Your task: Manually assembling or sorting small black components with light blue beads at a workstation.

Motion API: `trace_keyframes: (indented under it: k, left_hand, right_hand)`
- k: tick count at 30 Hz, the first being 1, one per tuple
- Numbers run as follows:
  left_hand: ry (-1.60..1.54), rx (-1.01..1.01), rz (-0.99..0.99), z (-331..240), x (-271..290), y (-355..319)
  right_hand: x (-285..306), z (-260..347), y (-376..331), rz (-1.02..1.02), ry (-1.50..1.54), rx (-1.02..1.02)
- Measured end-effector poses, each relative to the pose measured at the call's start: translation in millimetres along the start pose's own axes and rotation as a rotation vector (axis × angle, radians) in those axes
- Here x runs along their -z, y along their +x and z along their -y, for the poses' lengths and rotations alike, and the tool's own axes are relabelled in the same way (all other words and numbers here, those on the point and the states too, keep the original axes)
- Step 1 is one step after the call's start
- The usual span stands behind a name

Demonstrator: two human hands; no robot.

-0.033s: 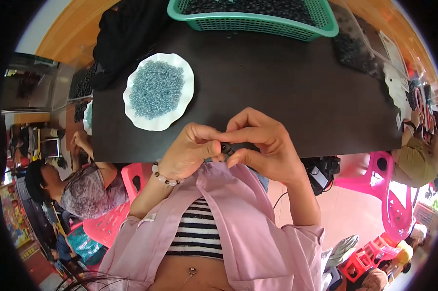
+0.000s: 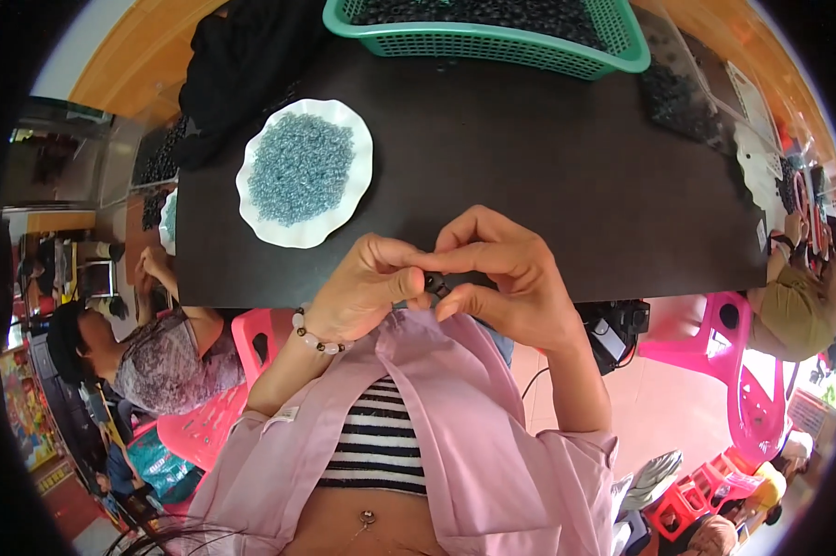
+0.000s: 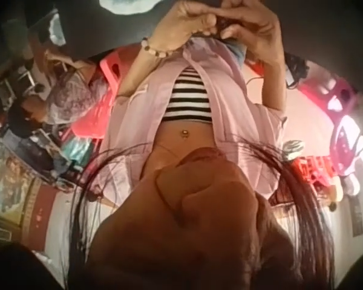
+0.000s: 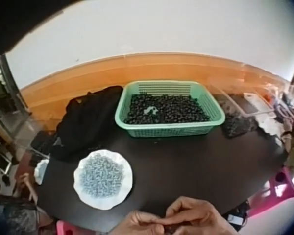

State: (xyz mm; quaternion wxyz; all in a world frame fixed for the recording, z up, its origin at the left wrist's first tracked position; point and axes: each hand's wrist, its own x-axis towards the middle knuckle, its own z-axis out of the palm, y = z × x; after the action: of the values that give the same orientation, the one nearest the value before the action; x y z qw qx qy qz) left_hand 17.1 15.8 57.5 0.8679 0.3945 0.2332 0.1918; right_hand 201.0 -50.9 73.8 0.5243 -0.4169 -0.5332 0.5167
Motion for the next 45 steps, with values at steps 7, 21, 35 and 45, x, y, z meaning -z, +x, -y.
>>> trace_keyframes:
  k: [7, 21, 35, 45]
  left_hand:
    - [0.003, 0.005, 0.014, 1, 7, -2]
    - [-0.042, -0.047, -0.077, 7, 8, -13]
    - [-0.023, -0.087, -0.155, 12, 3, -19]
    - [0.013, -0.073, -0.171, 15, 3, -18]
  right_hand:
    - [-7, -6, 0, -0.071, 0.024, 0.009]
    - [-28, -19, -2, -0.196, 0.142, 0.005]
    - [-37, -31, -5, -0.238, 0.193, 0.008]
    - [-37, -37, -10, -0.249, 0.199, 0.067]
